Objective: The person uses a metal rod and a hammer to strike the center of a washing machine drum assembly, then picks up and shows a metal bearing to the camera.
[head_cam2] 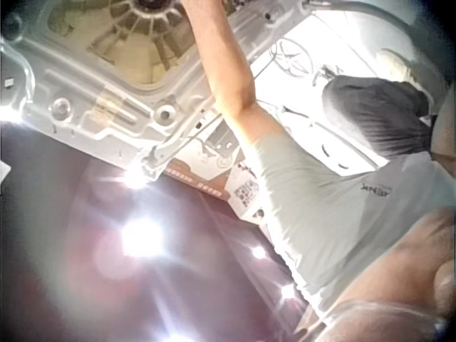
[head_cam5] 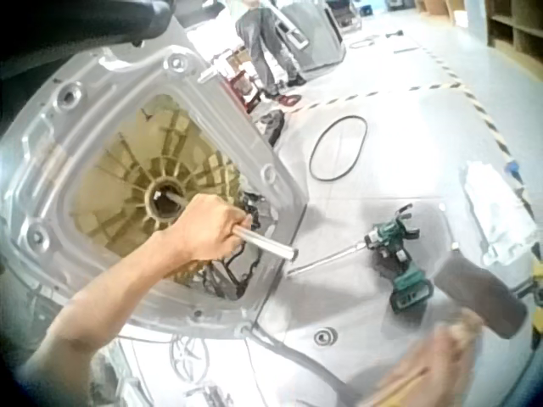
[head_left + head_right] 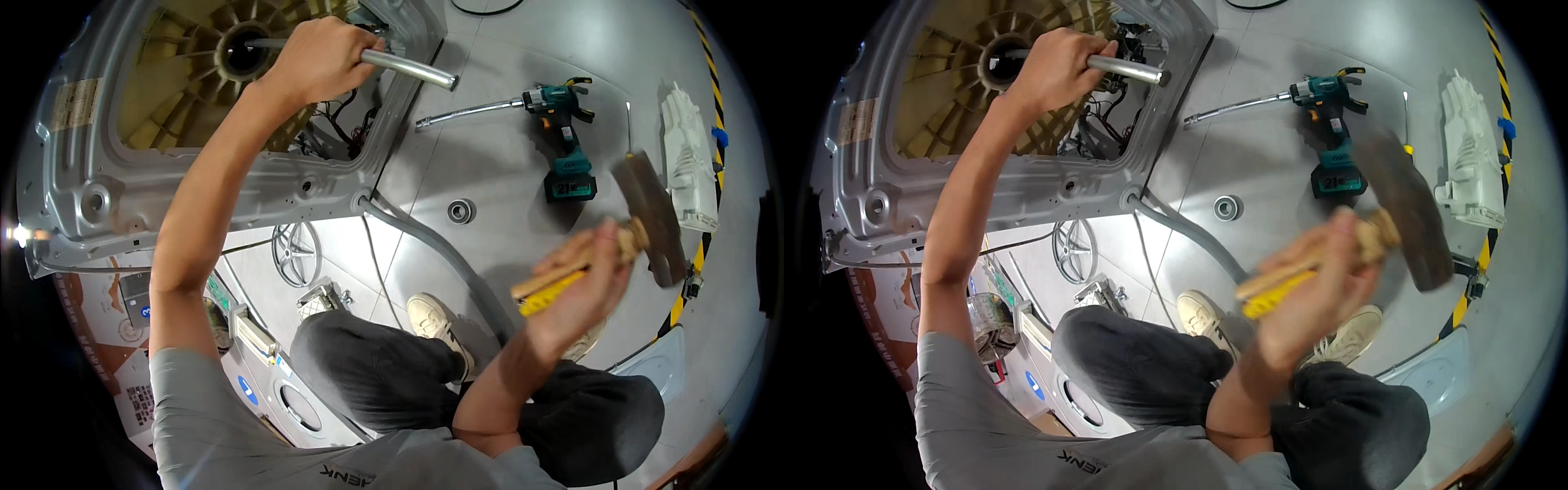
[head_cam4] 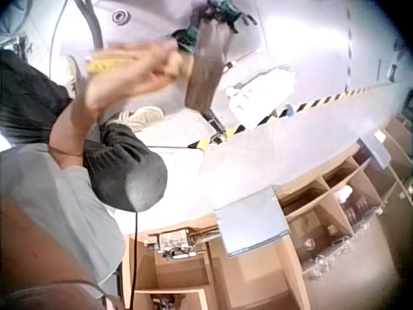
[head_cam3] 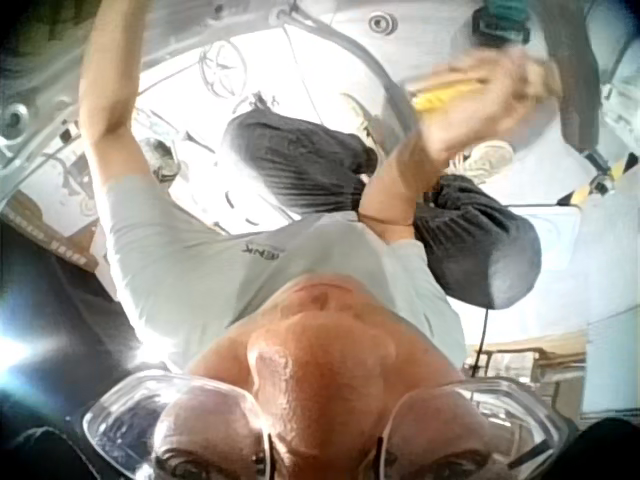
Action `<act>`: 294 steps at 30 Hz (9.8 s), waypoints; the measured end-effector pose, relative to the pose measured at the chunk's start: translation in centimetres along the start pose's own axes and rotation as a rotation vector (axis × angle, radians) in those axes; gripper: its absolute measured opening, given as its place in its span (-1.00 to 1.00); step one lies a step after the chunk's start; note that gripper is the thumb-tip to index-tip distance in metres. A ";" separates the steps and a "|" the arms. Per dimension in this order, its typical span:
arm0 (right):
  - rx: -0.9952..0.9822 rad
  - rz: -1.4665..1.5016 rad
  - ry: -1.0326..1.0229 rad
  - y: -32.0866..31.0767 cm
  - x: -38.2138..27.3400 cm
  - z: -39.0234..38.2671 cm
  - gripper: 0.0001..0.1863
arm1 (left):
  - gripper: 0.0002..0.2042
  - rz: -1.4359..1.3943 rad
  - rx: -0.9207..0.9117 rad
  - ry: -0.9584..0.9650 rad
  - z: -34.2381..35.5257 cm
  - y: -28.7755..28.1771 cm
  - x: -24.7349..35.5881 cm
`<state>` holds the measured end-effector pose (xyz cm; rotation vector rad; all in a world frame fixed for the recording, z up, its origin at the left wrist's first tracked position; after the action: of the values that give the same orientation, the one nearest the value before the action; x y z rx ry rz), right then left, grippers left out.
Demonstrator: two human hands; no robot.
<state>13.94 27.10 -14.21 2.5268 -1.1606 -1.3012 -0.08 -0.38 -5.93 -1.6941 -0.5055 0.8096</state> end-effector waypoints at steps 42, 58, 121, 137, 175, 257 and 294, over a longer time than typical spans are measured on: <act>-0.129 -0.076 0.144 -2.2 0.0 3.4 -0.73 | -0.83 -0.063 0.029 -0.210 -0.4 -0.7 1.9; -0.609 -0.119 0.350 6.4 3.5 -2.0 -0.82 | -0.91 -0.022 -0.040 -0.246 -2.0 -0.6 0.5; -0.279 -0.087 0.220 1.6 0.6 -0.1 -0.80 | -0.88 -0.108 0.001 -0.239 -3.1 -0.8 0.8; 0.083 -0.273 0.184 -3.8 -13.4 -0.2 -0.82 | -0.98 -0.349 0.131 -0.186 0.6 -5.9 1.3; -0.430 -0.992 0.130 42.1 -29.7 -40.7 -0.80 | -0.35 -1.215 0.161 -2.260 -53.7 -36.9 31.4; 0.822 -0.338 1.333 51.9 44.8 -80.7 -0.80 | -0.48 -1.494 -0.588 -1.669 -123.9 14.5 -43.1; 0.624 -0.352 1.322 46.6 44.4 -78.3 -0.81 | -0.55 -1.243 -0.558 -1.202 -110.2 7.1 -45.5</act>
<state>58.84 -55.50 23.77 3.0003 -0.7875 0.9257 50.08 -107.10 12.88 -0.7747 -2.4496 0.6307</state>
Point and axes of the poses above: each hand's wrist, its own z-axis towards the middle knuckle, its own y-axis out of the palm, x = y × z, the point moved 3 cm from there along z, towards the middle knuckle, and after that the axes turned 15 degrees about y, right-handed, at the moved point
